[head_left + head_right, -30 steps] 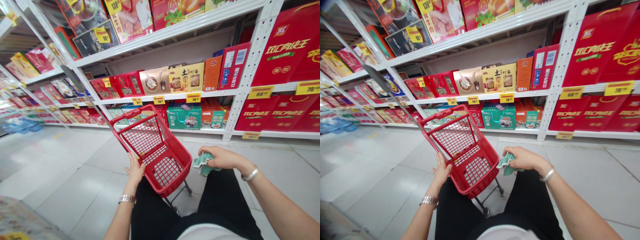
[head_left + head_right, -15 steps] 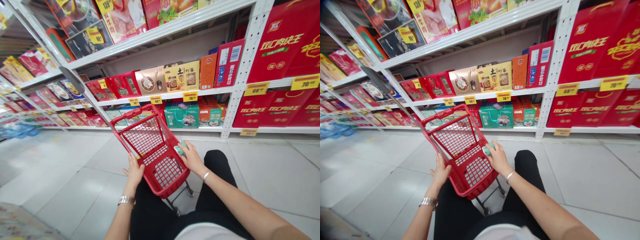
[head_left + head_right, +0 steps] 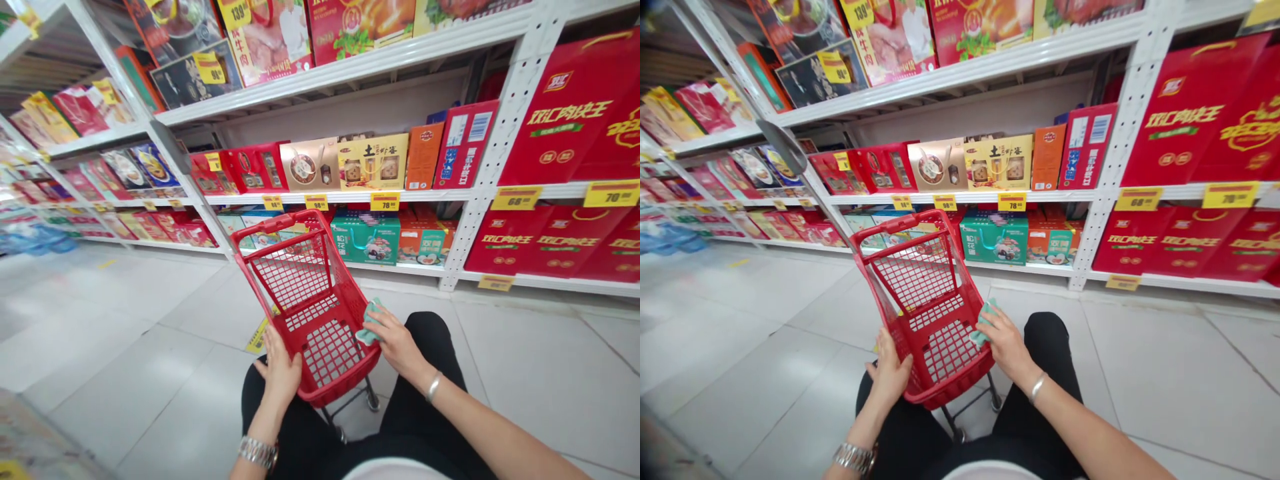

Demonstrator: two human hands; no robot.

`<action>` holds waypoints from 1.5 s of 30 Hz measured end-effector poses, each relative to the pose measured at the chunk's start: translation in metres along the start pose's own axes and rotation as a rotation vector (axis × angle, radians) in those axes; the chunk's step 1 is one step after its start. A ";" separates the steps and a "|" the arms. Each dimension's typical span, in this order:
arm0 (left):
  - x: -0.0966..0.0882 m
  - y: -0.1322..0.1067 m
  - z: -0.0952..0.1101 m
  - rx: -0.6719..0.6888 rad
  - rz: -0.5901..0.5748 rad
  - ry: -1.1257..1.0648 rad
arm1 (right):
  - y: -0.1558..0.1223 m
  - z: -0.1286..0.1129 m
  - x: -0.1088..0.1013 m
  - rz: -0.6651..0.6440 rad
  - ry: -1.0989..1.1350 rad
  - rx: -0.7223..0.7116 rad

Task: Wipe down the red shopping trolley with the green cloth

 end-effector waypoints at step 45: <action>0.027 0.058 0.056 -0.222 0.040 -0.290 | 0.083 -0.022 0.045 -0.252 -0.031 0.133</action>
Point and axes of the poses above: each hand's wrist, its own y-axis towards the middle knuckle, its own x-axis out of the palm, z = x × y, the point moved 1 cm from there along y, towards the middle knuckle, and after that the axes turned 11 degrees about y, right-handed, at the moved point
